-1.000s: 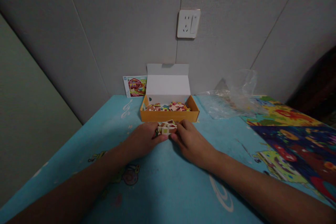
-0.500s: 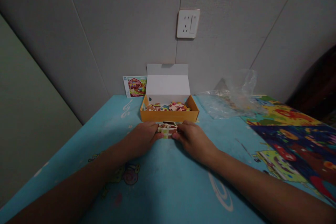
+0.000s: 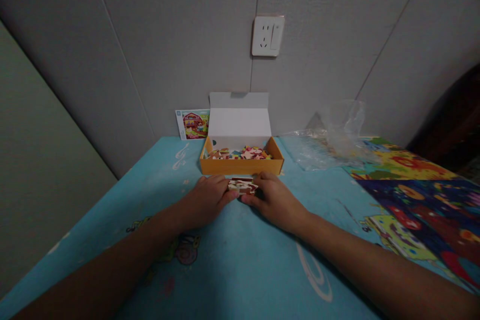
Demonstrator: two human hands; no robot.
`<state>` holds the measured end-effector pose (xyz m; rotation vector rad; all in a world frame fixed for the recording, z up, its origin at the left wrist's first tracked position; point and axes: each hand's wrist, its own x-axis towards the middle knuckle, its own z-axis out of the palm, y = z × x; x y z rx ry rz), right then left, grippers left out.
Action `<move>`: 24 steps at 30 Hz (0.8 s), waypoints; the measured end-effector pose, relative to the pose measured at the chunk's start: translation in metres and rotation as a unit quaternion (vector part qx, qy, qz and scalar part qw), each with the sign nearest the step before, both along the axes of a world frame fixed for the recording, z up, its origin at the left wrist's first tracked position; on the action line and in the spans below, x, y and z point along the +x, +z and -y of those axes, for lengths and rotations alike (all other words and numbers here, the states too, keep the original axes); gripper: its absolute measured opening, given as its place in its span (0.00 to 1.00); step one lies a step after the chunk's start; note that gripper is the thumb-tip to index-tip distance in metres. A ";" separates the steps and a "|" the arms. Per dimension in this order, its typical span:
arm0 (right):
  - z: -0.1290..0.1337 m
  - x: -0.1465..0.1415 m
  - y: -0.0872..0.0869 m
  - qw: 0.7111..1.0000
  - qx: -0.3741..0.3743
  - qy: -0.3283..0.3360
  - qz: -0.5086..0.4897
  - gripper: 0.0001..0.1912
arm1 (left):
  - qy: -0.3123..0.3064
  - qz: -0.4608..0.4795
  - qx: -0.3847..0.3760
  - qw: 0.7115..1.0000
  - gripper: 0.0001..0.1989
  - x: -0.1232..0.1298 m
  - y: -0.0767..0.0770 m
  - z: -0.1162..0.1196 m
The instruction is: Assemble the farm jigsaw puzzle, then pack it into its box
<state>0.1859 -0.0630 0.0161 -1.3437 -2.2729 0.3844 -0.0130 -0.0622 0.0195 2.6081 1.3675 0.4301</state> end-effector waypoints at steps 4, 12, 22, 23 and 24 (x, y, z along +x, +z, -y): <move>0.002 0.001 0.006 0.997 0.005 0.026 -0.069 0.10 | -0.020 0.099 0.069 0.993 0.16 -0.003 0.009 -0.003; -0.026 0.033 0.020 0.968 0.149 -0.102 -0.175 0.16 | 0.116 0.096 0.145 0.978 0.20 -0.030 0.003 -0.030; -0.043 0.059 0.030 0.964 -0.046 -0.035 -0.260 0.22 | -0.021 0.141 0.095 0.985 0.08 -0.022 0.023 -0.006; -0.043 0.059 0.032 0.961 -0.078 -0.031 -0.262 0.23 | -0.044 0.144 0.091 0.984 0.09 -0.022 0.025 -0.004; -0.043 0.059 0.033 0.960 -0.087 -0.046 -0.261 0.24 | -0.064 0.148 0.088 0.983 0.10 -0.023 0.027 -0.003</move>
